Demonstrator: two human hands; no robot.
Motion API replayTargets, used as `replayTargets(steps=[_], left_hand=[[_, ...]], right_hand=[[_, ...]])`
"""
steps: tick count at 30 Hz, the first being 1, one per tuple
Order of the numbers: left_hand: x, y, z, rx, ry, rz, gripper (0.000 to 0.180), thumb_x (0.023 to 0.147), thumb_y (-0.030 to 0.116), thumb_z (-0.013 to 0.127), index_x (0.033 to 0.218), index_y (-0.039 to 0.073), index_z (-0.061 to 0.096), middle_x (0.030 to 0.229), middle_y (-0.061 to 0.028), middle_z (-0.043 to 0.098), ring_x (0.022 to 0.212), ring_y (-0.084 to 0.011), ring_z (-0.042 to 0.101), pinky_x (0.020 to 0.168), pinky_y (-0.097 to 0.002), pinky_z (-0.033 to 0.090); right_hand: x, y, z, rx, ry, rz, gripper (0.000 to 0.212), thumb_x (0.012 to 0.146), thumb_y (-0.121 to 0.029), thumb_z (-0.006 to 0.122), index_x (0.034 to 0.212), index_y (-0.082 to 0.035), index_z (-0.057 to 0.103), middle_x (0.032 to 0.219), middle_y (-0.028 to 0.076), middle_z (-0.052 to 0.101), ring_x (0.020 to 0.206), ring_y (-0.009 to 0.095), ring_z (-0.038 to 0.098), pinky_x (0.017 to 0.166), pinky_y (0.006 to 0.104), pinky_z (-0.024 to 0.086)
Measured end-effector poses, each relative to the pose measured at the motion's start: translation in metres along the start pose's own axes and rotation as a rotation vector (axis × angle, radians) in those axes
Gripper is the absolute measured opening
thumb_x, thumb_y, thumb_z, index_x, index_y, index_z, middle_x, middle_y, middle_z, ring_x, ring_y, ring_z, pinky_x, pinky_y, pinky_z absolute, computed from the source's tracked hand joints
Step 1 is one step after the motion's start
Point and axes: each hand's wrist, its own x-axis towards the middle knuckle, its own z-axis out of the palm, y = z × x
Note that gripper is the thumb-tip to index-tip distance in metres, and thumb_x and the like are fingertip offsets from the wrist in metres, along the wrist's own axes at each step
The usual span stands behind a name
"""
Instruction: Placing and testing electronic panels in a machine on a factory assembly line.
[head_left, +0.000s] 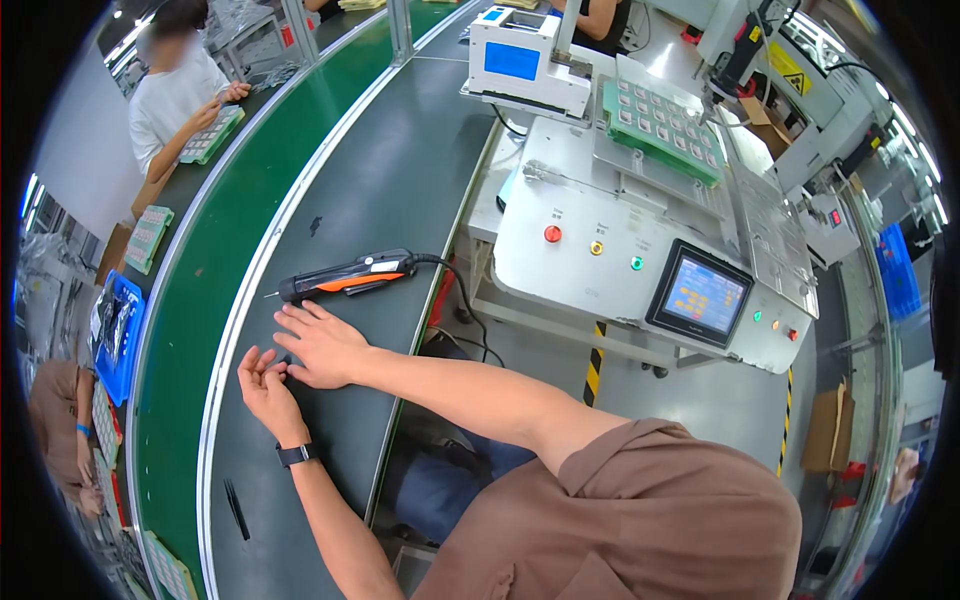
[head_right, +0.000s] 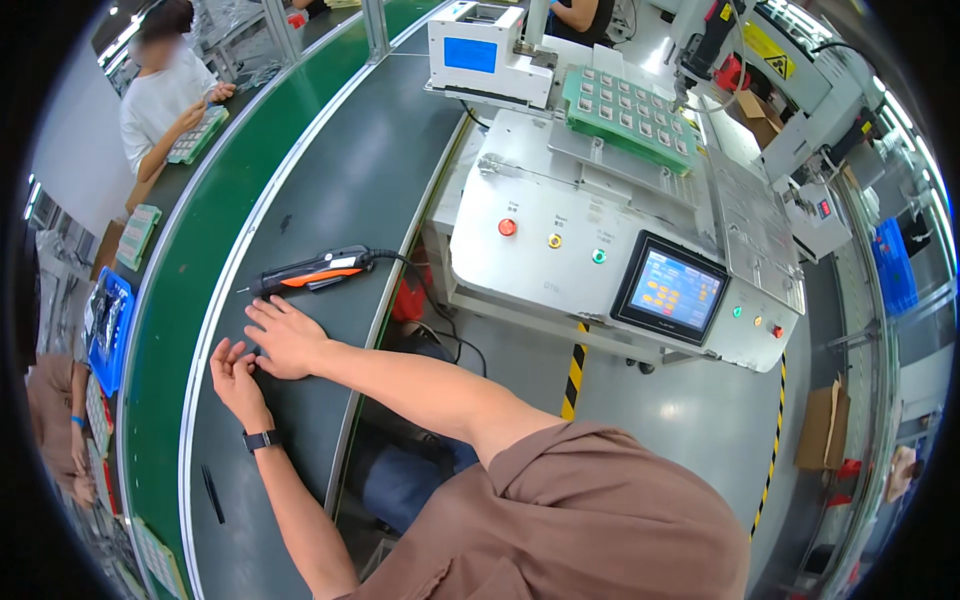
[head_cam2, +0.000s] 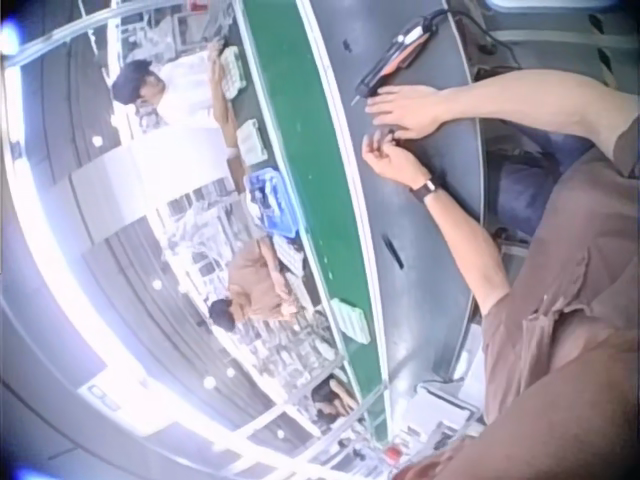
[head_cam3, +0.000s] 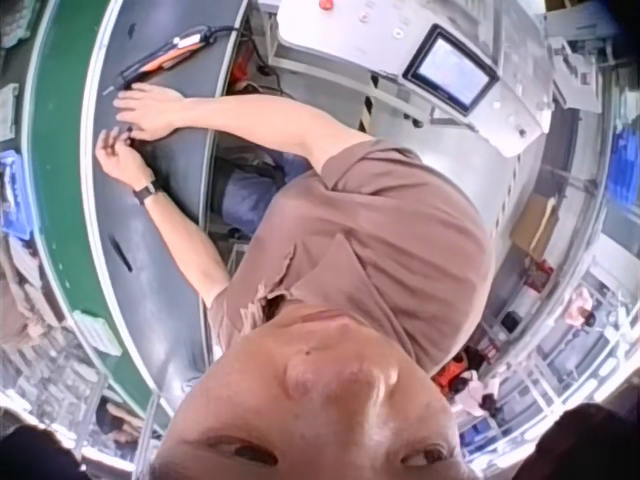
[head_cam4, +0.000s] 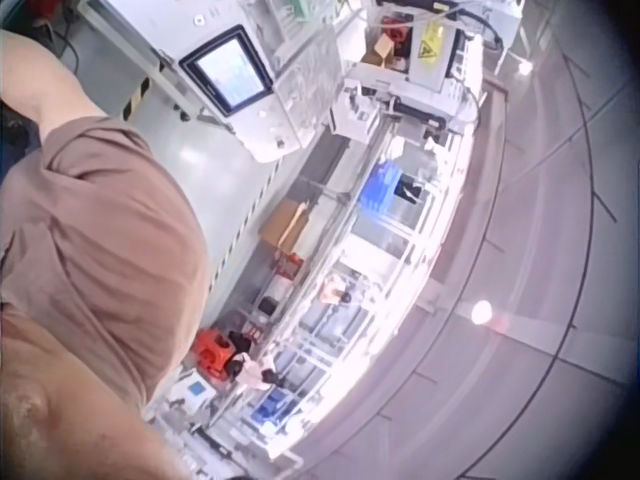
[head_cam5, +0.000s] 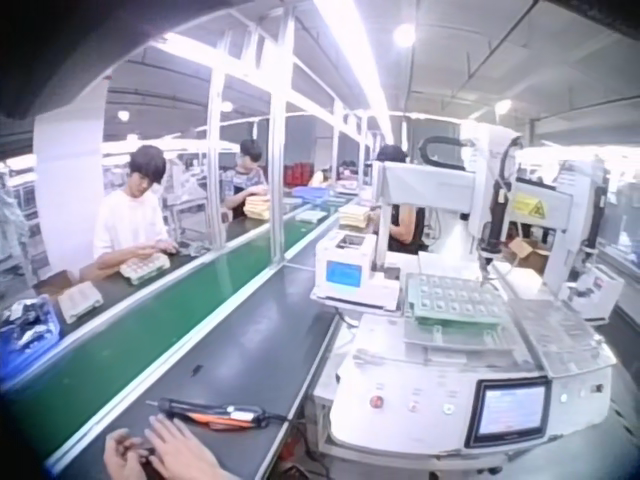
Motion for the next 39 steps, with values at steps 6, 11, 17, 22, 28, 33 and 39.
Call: replayTargets(steps=[6,11,17,22,28,33,39], left_hand=[[0.0001,-0.0007,0.0003,-0.01,0.005,-0.002,0.041,0.088,-0.009,0.042,0.126,-0.002,0.056,0.111,-0.0137,0.064,0.084,-0.0143,0.062,0.075,-0.0265,0.053],[-0.0006,-0.0003,0.0013,0.0,0.01,0.004,0.041,0.089,-0.009,0.043,0.126,-0.002,0.056,0.11,-0.0136,0.065,0.084,-0.014,0.062,0.075,-0.0263,0.052],[-0.001,-0.0012,0.0008,-0.006,0.007,0.004,0.039,0.09,-0.008,0.043,0.126,-0.002,0.056,0.109,-0.013,0.065,0.084,-0.0134,0.062,0.075,-0.0258,0.052],[-0.0005,-0.0028,0.0,-0.011,0.002,0.006,0.039,0.09,-0.008,0.044,0.126,-0.002,0.056,0.109,-0.0126,0.065,0.084,-0.0131,0.062,0.074,-0.0256,0.051],[-0.0005,-0.002,0.0002,-0.012,0.001,-0.005,0.038,0.09,-0.008,0.044,0.126,-0.002,0.056,0.109,-0.0124,0.065,0.084,-0.0129,0.061,0.075,-0.0255,0.051],[0.0005,-0.004,-0.0008,-0.015,0.0,-0.002,0.038,0.091,-0.008,0.044,0.126,-0.002,0.056,0.109,-0.0125,0.065,0.084,-0.0128,0.061,0.075,-0.0255,0.052],[0.0011,-0.0054,-0.0014,-0.009,-0.01,0.002,0.038,0.091,-0.007,0.044,0.126,-0.002,0.056,0.109,-0.0125,0.065,0.084,-0.0129,0.061,0.075,-0.0255,0.052]], right_hand=[[-0.0006,0.0006,0.0009,0.018,-0.001,0.002,0.057,0.088,-0.036,0.063,0.135,-0.005,0.054,0.152,0.02,0.04,0.145,0.034,0.03,0.121,0.0464,0.02],[-0.0005,0.0027,0.0037,0.008,0.006,0.0,0.056,0.089,-0.037,0.062,0.133,-0.004,0.055,0.151,0.021,0.041,0.146,0.034,0.03,0.121,0.0468,0.019],[-0.0009,0.0031,0.0053,0.006,0.015,-0.003,0.055,0.089,-0.038,0.061,0.132,-0.004,0.056,0.151,0.021,0.041,0.146,0.034,0.03,0.122,0.0469,0.018],[-0.0006,0.0033,0.0062,0.001,0.023,-0.003,0.056,0.089,-0.038,0.061,0.132,-0.004,0.056,0.151,0.021,0.041,0.145,0.034,0.031,0.121,0.047,0.019],[-0.0006,0.0029,0.0055,-0.005,0.016,-0.006,0.056,0.089,-0.038,0.061,0.133,-0.004,0.056,0.151,0.021,0.041,0.146,0.034,0.031,0.121,0.0473,0.019],[-0.0007,0.0028,0.0049,0.011,0.02,-0.007,0.056,0.089,-0.037,0.061,0.133,-0.003,0.056,0.151,0.021,0.041,0.145,0.034,0.031,0.121,0.0475,0.019],[-0.0007,0.0026,0.0046,0.006,0.021,-0.009,0.056,0.088,-0.037,0.061,0.133,-0.003,0.056,0.151,0.021,0.042,0.145,0.034,0.032,0.121,0.0476,0.019]])
